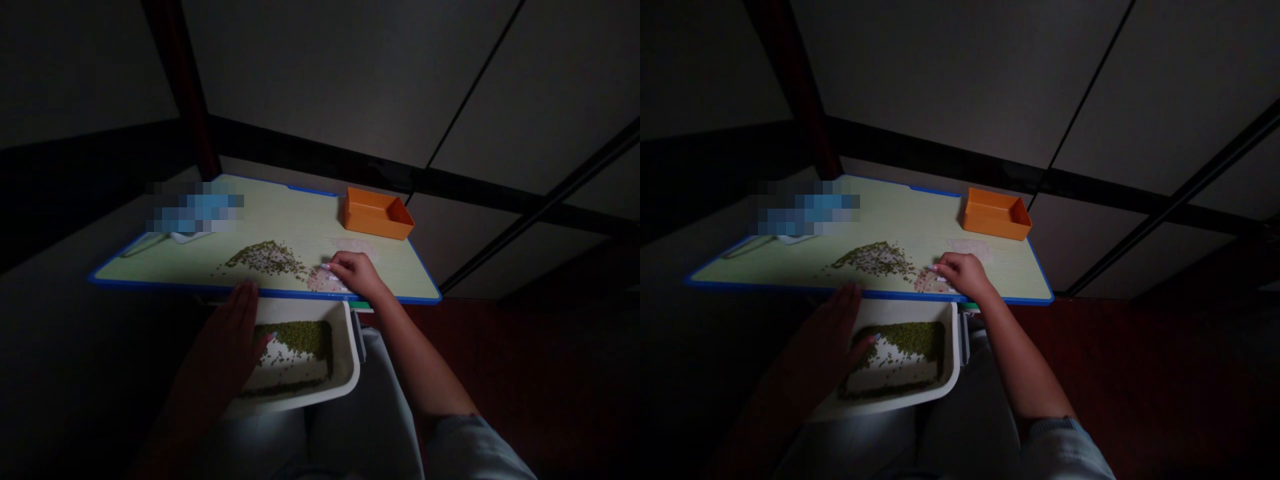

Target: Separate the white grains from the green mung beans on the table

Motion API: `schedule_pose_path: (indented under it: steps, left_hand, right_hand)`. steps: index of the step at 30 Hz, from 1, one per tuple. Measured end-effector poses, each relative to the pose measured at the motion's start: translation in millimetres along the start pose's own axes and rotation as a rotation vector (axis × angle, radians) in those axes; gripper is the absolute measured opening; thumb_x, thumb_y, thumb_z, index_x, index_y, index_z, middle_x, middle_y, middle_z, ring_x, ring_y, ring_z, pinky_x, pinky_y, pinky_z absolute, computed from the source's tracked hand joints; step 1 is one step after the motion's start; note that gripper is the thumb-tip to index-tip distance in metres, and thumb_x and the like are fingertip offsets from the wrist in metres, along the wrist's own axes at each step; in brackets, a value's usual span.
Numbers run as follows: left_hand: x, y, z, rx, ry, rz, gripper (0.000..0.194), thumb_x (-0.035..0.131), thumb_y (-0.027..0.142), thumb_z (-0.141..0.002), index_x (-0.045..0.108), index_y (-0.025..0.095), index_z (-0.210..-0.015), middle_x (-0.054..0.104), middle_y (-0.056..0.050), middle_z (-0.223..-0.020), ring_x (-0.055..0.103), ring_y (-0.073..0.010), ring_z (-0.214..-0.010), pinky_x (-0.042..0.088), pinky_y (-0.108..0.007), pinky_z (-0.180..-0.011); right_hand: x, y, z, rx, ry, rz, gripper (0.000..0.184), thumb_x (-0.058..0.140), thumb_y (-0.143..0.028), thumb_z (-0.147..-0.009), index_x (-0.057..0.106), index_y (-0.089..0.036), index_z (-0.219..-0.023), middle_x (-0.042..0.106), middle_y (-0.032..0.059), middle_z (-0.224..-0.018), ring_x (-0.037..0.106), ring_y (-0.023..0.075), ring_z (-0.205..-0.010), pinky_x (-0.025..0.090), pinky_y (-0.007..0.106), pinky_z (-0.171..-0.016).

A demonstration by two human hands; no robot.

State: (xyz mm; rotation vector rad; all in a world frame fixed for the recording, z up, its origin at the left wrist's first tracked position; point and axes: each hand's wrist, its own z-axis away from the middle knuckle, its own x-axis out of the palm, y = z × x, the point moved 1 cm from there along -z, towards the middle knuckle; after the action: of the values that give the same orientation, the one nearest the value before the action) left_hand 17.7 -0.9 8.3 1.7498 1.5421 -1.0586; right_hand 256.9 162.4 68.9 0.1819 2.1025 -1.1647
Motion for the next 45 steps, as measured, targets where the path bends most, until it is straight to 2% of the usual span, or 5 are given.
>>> schedule_pose_path:
  steps: [12, 21, 31, 39, 45]
  left_hand:
    - [0.5, -1.0, 0.1, -0.016, -0.023, 0.034, 0.081, 0.031, 0.054, -0.089, 0.015, 0.002, -0.148, 0.033, -0.024, -0.153, 0.032, -0.0337, -0.143, 0.037, -0.049, -0.110]
    - [1.0, -1.1, 0.5, 0.001, 0.028, 0.029, 0.079, 0.027, 0.055, -0.090, 0.015, 0.004, -0.149, 0.034, -0.023, -0.153, 0.034, -0.0335, -0.142, 0.040, -0.050, -0.108]
    - [8.4, -3.3, 2.6, -0.003, 0.047, 0.037, 0.080, 0.029, 0.055, -0.090, 0.010, 0.006, -0.150, 0.034, -0.023, -0.153, 0.033, -0.0334, -0.143, 0.036, -0.049, -0.112]
    - [7.4, -3.0, 2.5, -0.013, 0.016, 0.003, 0.078, 0.029, 0.054, -0.090, 0.012, 0.005, -0.149, 0.034, -0.024, -0.153, 0.033, -0.0336, -0.143, 0.036, -0.049, -0.111]
    - [10.1, -4.5, 1.9, 0.009, 0.051, -0.017, 0.077, 0.023, 0.054, -0.090, 0.010, 0.006, -0.150, 0.037, -0.024, -0.151, 0.036, -0.0334, -0.141, 0.039, -0.048, -0.108]
  right_hand:
    - [-0.7, -1.6, 1.3, 0.020, 0.003, -0.135, 0.037, 0.063, -0.053, -0.081, 0.062, -0.018, -0.069, 0.049, -0.0037, -0.055, 0.042, 0.0096, -0.052, 0.030, 0.022, -0.052]
    - [-10.3, -4.8, 14.1, 0.148, 0.271, -0.208, 0.047, 0.056, -0.063, -0.081, 0.052, -0.020, -0.062, 0.047, -0.0031, -0.051, 0.041, 0.0105, -0.049, 0.031, 0.023, -0.047]
    - [-11.4, -34.0, 51.2, -0.416, 0.333, 0.763, 0.044, 0.047, -0.040, -0.098, 0.055, -0.020, -0.059, 0.056, 0.0034, -0.056, 0.046, 0.0153, -0.059, 0.029, 0.030, -0.060]
    - [16.0, -48.2, 59.8, -0.620, 0.219, 0.823, 0.033, 0.056, -0.037, -0.095, 0.063, -0.022, -0.067, 0.068, 0.0022, -0.066, 0.054, 0.0156, -0.064, 0.035, 0.032, -0.064]
    - [17.3, -48.2, 63.4, -0.678, 0.270, 0.823, 0.013, 0.058, -0.028, -0.094, 0.070, -0.021, -0.096, 0.073, 0.0019, -0.077, 0.057, 0.0137, -0.067, 0.039, 0.031, -0.066]
